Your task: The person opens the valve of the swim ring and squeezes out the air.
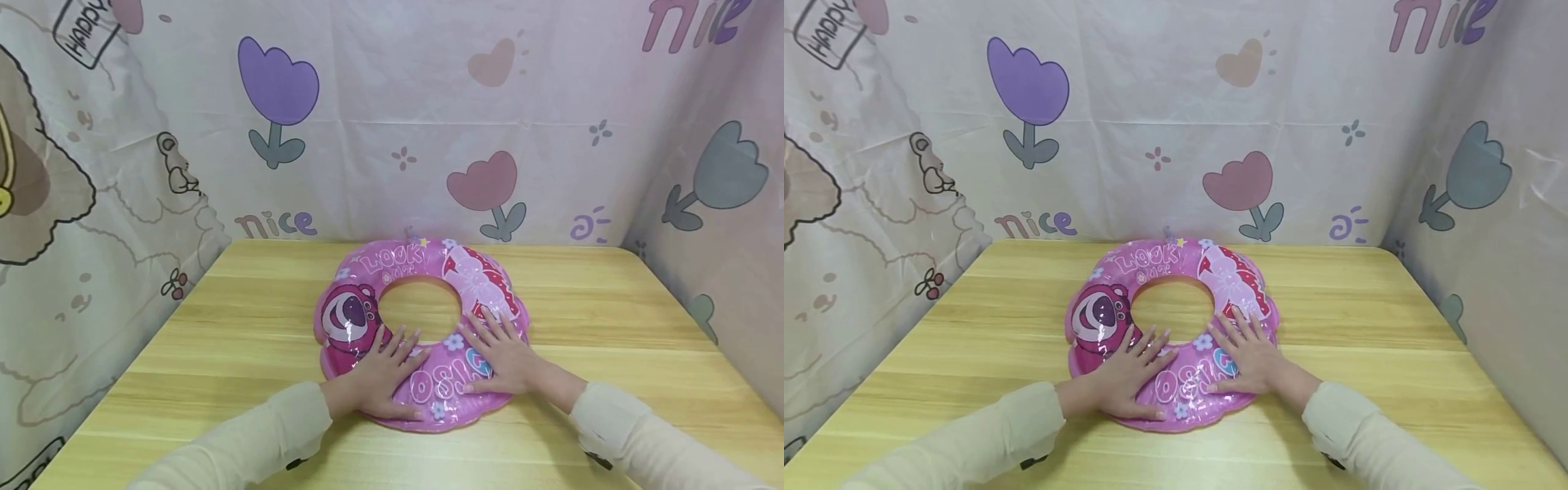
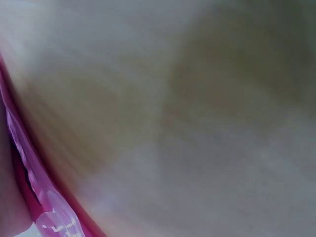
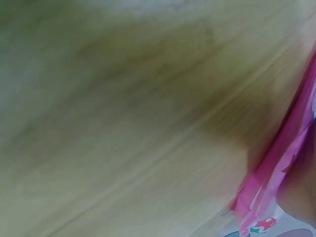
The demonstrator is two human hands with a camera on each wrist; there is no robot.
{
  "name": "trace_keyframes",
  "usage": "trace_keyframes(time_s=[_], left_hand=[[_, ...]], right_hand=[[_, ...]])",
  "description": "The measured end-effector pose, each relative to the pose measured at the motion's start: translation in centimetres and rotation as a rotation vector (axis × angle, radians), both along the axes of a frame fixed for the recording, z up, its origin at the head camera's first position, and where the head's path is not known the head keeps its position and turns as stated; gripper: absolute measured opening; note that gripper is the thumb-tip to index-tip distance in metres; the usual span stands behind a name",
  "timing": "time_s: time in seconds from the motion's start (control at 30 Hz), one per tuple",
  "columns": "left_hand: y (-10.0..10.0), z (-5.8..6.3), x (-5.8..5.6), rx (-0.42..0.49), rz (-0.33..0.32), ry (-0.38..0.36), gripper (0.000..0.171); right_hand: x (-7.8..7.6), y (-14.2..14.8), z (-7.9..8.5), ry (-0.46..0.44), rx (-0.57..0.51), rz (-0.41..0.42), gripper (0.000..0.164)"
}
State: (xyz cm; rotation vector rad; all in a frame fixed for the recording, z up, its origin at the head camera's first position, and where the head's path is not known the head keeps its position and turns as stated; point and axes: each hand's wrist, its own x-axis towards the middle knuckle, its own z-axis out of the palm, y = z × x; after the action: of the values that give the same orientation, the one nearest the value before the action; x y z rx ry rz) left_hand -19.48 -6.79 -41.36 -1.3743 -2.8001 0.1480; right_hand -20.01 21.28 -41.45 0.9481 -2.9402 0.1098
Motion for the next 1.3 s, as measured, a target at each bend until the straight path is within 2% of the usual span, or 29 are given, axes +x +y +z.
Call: trace_keyframes(time_s=[0.33,0.43,0.63,0.8,0.97,1.3], left_hand=[[0.0,-0.1,0.1,-0.019,0.013,0.018,0.092],[0.1,-0.1,0.2,-0.024,0.018,0.006,0.092],[0.3,0.1,0.2,-0.048,0.038,-0.03,0.092],[0.4,0.2,0.1,-0.063,0.044,-0.042,0.091],[0.5,0.2,0.0,-0.074,0.039,-0.033,0.091],[0.7,0.7,0.2,-0.165,0.054,0.018,0.094]], right_hand=[[-0.1,-0.2,0.3,-0.053,0.003,0.013,0.099],[0.0,-0.2,0.4,-0.06,0.0,0.015,0.099],[0.0,-0.4,0.7,-0.129,-0.005,-0.001,0.098],[0.0,-0.5,0.9,-0.166,0.038,-0.031,0.098],[0.0,-0.5,1.0,-0.175,0.069,-0.047,0.099],[-0.1,-0.5,1.2,-0.194,0.081,-0.048,0.101]])
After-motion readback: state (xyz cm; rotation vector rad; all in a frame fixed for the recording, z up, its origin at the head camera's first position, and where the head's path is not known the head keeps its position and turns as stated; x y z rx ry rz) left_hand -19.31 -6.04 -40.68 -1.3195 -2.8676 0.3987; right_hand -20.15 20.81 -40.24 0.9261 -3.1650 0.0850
